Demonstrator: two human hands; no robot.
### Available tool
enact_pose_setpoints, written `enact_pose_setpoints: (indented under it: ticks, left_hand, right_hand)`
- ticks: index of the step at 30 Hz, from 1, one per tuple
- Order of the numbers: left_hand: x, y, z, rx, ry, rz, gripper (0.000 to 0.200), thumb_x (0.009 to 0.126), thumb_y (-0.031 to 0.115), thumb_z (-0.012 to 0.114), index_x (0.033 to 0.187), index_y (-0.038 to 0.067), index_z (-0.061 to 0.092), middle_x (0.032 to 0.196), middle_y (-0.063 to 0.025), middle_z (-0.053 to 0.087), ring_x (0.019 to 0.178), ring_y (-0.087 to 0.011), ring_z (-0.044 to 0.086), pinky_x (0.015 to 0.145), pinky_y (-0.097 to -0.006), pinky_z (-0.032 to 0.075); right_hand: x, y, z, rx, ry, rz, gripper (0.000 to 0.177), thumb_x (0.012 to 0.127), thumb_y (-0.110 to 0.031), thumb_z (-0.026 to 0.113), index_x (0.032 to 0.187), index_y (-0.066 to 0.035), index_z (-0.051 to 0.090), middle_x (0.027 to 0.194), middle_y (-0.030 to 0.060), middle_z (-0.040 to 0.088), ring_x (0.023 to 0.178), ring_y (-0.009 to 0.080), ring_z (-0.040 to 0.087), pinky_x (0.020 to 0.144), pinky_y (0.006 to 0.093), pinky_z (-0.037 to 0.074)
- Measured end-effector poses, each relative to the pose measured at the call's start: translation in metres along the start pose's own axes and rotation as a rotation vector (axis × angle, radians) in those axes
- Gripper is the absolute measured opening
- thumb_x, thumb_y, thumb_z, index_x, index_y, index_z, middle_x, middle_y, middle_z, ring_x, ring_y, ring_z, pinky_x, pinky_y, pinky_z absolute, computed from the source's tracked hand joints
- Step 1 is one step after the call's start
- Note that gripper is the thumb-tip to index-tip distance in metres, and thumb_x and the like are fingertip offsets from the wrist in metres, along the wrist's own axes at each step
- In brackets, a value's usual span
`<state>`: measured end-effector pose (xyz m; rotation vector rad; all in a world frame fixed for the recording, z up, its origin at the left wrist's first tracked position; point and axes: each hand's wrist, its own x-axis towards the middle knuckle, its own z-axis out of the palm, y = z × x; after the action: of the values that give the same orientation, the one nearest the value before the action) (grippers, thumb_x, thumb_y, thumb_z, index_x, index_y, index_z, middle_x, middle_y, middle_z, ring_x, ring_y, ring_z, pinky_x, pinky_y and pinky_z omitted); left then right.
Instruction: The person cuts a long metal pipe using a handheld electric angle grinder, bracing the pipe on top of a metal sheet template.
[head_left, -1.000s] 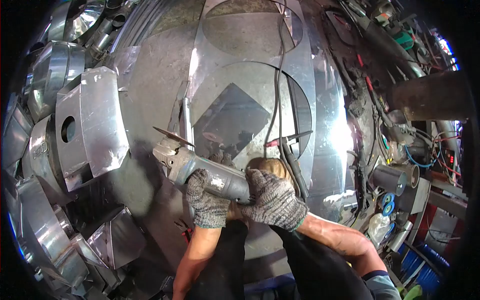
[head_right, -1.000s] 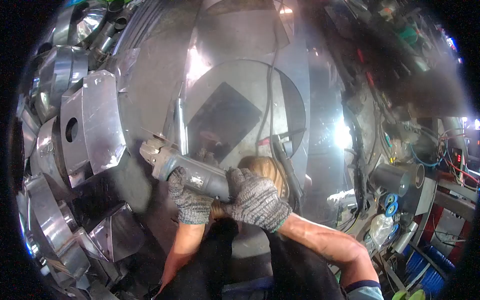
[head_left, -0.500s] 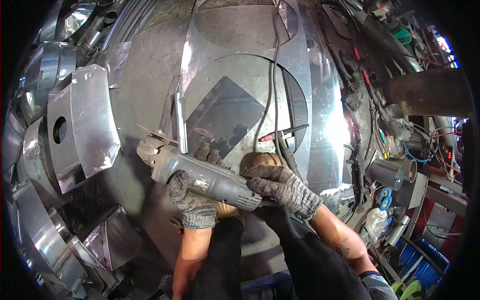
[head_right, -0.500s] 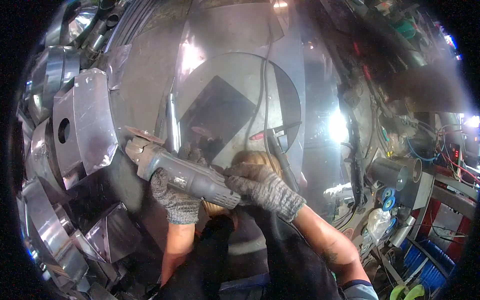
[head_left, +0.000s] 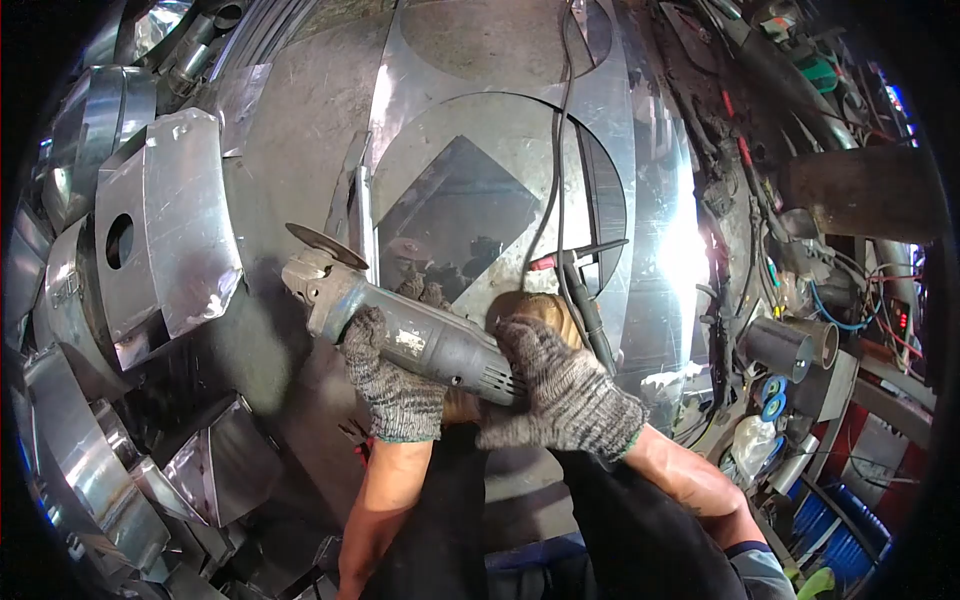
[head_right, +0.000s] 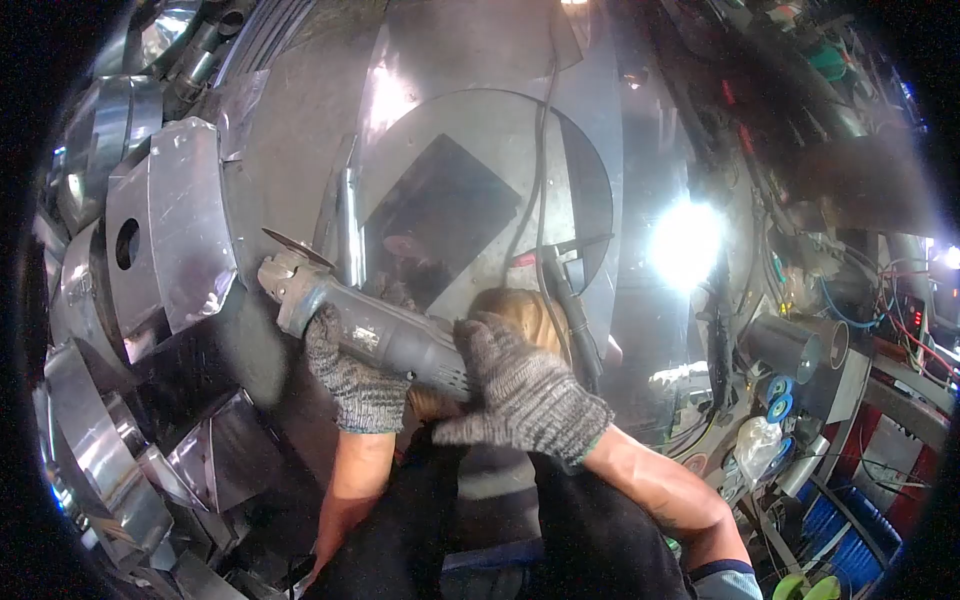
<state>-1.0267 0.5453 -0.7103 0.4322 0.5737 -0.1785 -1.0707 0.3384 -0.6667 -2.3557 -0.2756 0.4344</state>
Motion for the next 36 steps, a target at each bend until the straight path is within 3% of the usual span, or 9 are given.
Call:
enact_pose_setpoints:
  ticks: [3, 7, 11, 15, 18, 22, 25, 30, 36]
  left_hand:
    - [0.002, -0.002, -0.001, 0.100, 0.060, 0.072, 0.062, 0.092, 0.037, 0.069, 0.138, -0.001, 0.052, 0.131, -0.0243, 0.063, 0.120, -0.0438, 0.063, 0.102, -0.0597, 0.054]
    - [0.000, 0.001, -0.005, 0.012, 0.006, 0.031, 0.063, 0.092, 0.038, 0.068, 0.139, 0.000, 0.052, 0.131, -0.0249, 0.063, 0.120, -0.0446, 0.063, 0.102, -0.0595, 0.054]
    - [0.005, 0.006, -0.016, 0.007, 0.027, 0.027, 0.063, 0.093, 0.045, 0.065, 0.139, 0.003, 0.054, 0.135, -0.0259, 0.061, 0.122, -0.0464, 0.061, 0.105, -0.0611, 0.052]
    - [0.009, 0.015, -0.022, -0.069, -0.023, 0.058, 0.068, 0.092, 0.051, 0.063, 0.142, 0.005, 0.056, 0.142, -0.0278, 0.058, 0.125, -0.0477, 0.059, 0.109, -0.0626, 0.047]
    - [0.009, 0.022, -0.021, -0.101, -0.150, 0.003, 0.073, 0.091, 0.056, 0.063, 0.142, 0.005, 0.057, 0.140, -0.0294, 0.059, 0.124, -0.0479, 0.060, 0.107, -0.0626, 0.047]
    - [0.013, 0.023, -0.017, -0.110, -0.130, -0.019, 0.074, 0.091, 0.060, 0.062, 0.140, 0.004, 0.059, 0.133, -0.0289, 0.063, 0.118, -0.0470, 0.063, 0.100, -0.0618, 0.051]
    - [0.010, 0.021, -0.010, -0.209, -0.244, -0.096, 0.074, 0.090, 0.061, 0.064, 0.137, 0.004, 0.060, 0.130, -0.0264, 0.065, 0.113, -0.0454, 0.064, 0.098, -0.0606, 0.053]
    - [0.010, 0.021, -0.016, -0.372, -0.211, -0.089, 0.076, 0.086, 0.064, 0.071, 0.132, 0.004, 0.063, 0.124, -0.0198, 0.067, 0.108, -0.0404, 0.065, 0.098, -0.0548, 0.054]
    - [0.018, 0.020, -0.043, -0.477, -0.362, -0.220, 0.065, 0.085, 0.052, 0.081, 0.130, 0.008, 0.065, 0.123, -0.0102, 0.069, 0.105, -0.0273, 0.066, 0.095, -0.0440, 0.055]
  right_hand:
    - [0.014, 0.002, -0.003, 0.100, -0.137, 0.104, 0.084, 0.075, -0.052, 0.085, 0.135, 0.000, 0.058, 0.122, 0.0226, 0.063, 0.117, 0.0389, 0.064, 0.101, 0.0499, 0.051]
    - [0.012, 0.006, 0.005, 0.156, -0.029, 0.053, 0.083, 0.074, -0.051, 0.087, 0.133, 0.000, 0.059, 0.114, 0.0206, 0.064, 0.110, 0.0391, 0.066, 0.095, 0.0474, 0.054]
    - [0.010, 0.009, -0.007, 0.223, -0.061, 0.069, 0.082, 0.076, -0.050, 0.087, 0.135, 0.000, 0.059, 0.121, 0.0213, 0.064, 0.115, 0.0402, 0.065, 0.098, 0.0461, 0.053]
    - [-0.004, 0.010, -0.045, 0.578, -0.204, 0.185, 0.072, 0.084, -0.047, 0.083, 0.137, -0.002, 0.061, 0.130, 0.0232, 0.066, 0.120, 0.0385, 0.066, 0.100, 0.0437, 0.054]
    - [-0.012, 0.014, -0.051, 0.373, -0.316, 0.120, 0.042, 0.091, -0.039, 0.077, 0.118, -0.007, 0.071, 0.100, 0.0180, 0.075, 0.097, 0.0344, 0.074, 0.087, 0.0411, 0.058]
    - [-0.016, -0.005, -0.067, 0.418, -0.158, 0.001, 0.037, 0.084, -0.032, 0.082, 0.112, -0.008, 0.073, 0.090, 0.0156, 0.074, 0.085, 0.0343, 0.074, 0.078, 0.0423, 0.059]
    - [-0.015, -0.007, -0.090, 0.293, -0.146, -0.077, 0.038, 0.080, -0.028, 0.088, 0.109, -0.007, 0.076, 0.091, 0.0128, 0.074, 0.086, 0.0333, 0.073, 0.082, 0.0413, 0.057]
    - [-0.026, 0.013, -0.097, 0.342, 0.008, -0.348, 0.029, 0.082, -0.034, 0.086, 0.098, -0.010, 0.080, 0.092, 0.0063, 0.078, 0.089, 0.0285, 0.074, 0.103, 0.0526, 0.048]
    - [-0.029, 0.001, -0.084, 0.400, -0.001, -0.471, 0.035, 0.084, -0.034, 0.086, 0.107, -0.008, 0.080, 0.097, 0.0076, 0.078, 0.089, 0.0280, 0.074, 0.093, 0.0443, 0.054]
